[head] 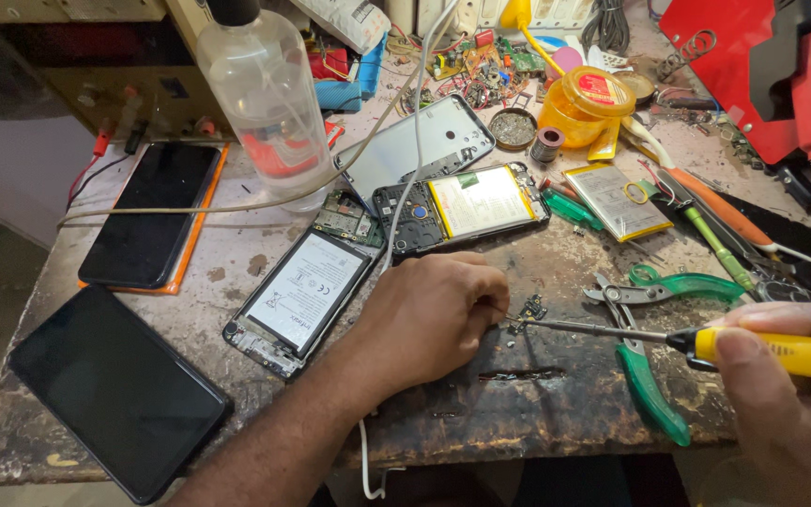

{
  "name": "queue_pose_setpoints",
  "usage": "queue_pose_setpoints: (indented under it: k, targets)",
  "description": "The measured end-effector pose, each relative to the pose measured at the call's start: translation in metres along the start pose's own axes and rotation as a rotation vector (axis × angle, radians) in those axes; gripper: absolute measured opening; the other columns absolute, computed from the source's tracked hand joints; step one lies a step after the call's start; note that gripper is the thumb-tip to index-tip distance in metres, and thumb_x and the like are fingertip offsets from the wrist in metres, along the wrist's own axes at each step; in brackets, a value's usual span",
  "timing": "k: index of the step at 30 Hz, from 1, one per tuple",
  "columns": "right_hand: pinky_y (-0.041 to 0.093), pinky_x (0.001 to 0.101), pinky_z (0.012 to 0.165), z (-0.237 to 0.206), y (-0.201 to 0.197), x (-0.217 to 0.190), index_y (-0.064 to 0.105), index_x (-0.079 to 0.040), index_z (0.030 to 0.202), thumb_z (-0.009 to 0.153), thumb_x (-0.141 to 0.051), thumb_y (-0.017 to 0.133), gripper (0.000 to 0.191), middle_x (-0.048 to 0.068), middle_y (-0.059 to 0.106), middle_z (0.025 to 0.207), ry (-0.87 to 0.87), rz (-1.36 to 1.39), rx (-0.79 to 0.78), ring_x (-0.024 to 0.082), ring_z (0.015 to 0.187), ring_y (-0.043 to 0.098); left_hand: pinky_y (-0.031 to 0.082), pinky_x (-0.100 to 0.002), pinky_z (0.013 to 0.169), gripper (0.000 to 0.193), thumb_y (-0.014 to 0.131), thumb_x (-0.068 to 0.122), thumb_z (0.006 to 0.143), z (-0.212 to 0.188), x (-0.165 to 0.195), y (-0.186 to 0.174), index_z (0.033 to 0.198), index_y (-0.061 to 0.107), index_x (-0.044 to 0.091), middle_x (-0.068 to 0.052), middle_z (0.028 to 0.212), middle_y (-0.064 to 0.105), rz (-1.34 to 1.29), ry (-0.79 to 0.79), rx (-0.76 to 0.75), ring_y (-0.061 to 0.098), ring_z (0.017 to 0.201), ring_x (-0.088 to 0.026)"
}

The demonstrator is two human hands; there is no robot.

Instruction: The person uses a soldering iron to apply solder to a small electronic component on a cluttered workbench. They repeatedly heat the component and add solder, occasionally using a small container to retrieve more solder.

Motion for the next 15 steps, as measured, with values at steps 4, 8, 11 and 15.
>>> queue_pose_setpoints:
  k: [4,8,11,15]
  targets:
    - [0.062,0.0283,0.081,0.016,0.0,-0.011,0.059,0.0,0.11,0.109,-0.022,0.065,0.023,0.015,0.068,0.1,0.071,0.011,-0.032,0.017,0.084,0.072,0.057,-0.04,0.071,0.007,0.073,0.008,0.079,0.0,0.001,0.0,0.085,0.072,0.013,-0.002,0.088,0.073,0.006,0.003,0.001,0.073,0.085,-0.024]
    - [0.06,0.0276,0.078,0.03,-0.001,-0.032,0.061,0.0,0.111,0.108,-0.021,0.066,0.022,0.014,0.07,0.095,0.048,0.039,-0.061,0.014,0.077,0.071,0.057,-0.039,0.072,0.008,0.071,0.007,0.078,0.001,0.0,0.0,0.084,0.072,0.013,-0.001,0.088,0.073,0.016,-0.017,-0.024,0.073,0.085,-0.023]
    - [0.058,0.0307,0.073,0.036,-0.001,-0.04,0.065,0.002,0.111,0.103,-0.017,0.067,0.021,0.016,0.07,0.089,0.171,-0.012,-0.054,0.017,0.07,0.07,0.056,-0.04,0.072,0.007,0.071,0.009,0.079,0.001,-0.001,0.0,0.085,0.072,0.013,-0.001,0.088,0.072,0.02,-0.016,-0.018,0.073,0.085,-0.024]
    - [0.058,0.0299,0.071,0.043,0.002,-0.045,0.064,0.003,0.112,0.104,-0.016,0.07,0.022,0.015,0.069,0.085,0.214,0.05,-0.036,0.017,0.076,0.069,0.056,-0.041,0.071,0.006,0.071,0.01,0.08,0.0,0.0,-0.001,0.085,0.072,0.013,-0.002,0.088,0.072,0.026,-0.018,-0.01,0.072,0.085,-0.025]
Point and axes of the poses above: each hand's wrist, its own z-axis towards the middle knuckle, its own y-axis out of the palm, x = y × z, the point moved 4 cm from there along z, towards the middle knuckle
